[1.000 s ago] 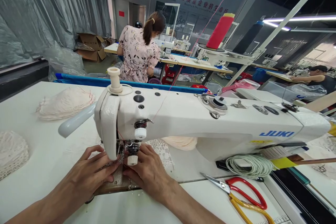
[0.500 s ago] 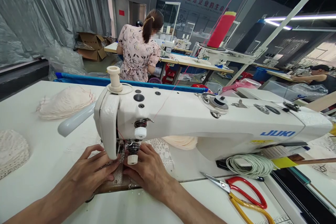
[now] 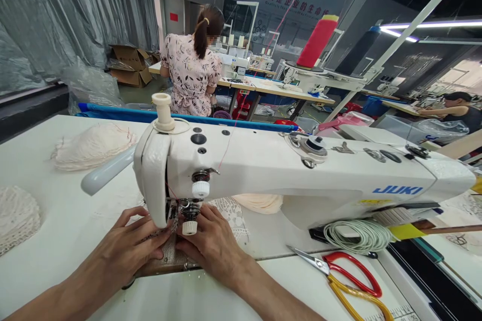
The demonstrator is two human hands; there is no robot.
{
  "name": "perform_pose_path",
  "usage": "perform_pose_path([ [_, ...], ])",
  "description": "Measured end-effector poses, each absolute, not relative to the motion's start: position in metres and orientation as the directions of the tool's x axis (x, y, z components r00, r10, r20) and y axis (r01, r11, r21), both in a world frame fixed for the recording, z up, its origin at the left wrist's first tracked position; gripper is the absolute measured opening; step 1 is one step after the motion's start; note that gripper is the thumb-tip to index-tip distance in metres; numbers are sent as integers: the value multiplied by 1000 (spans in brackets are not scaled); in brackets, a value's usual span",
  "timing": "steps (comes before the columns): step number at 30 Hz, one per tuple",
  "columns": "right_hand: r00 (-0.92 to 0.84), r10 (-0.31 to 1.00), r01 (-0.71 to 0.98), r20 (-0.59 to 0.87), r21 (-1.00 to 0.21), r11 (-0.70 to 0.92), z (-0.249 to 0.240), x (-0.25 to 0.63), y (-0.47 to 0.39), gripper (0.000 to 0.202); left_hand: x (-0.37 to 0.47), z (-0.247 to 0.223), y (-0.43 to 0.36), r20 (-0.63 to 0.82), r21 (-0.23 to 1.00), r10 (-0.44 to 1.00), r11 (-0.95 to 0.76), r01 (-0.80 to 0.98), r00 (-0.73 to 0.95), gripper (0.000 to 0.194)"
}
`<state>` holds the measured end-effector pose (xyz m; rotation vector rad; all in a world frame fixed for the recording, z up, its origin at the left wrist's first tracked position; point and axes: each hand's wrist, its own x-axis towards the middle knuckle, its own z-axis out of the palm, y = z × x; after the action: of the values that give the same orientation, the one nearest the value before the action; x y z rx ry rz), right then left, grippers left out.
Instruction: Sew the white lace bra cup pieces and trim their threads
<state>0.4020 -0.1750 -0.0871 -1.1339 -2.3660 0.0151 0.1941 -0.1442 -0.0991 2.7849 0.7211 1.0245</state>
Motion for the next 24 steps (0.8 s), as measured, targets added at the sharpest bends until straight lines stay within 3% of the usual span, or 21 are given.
perform_pose_path([
  [18, -509, 724, 743, 466, -187, 642, -88, 399, -175, 17, 197, -96, -145, 611, 250, 460, -884, 394, 644, 26],
  [24, -472, 700, 761, 536, -153, 630, -84, 400, -177, 19, 195, -102, -145, 609, 261, 468, -880, 396, 640, 22],
])
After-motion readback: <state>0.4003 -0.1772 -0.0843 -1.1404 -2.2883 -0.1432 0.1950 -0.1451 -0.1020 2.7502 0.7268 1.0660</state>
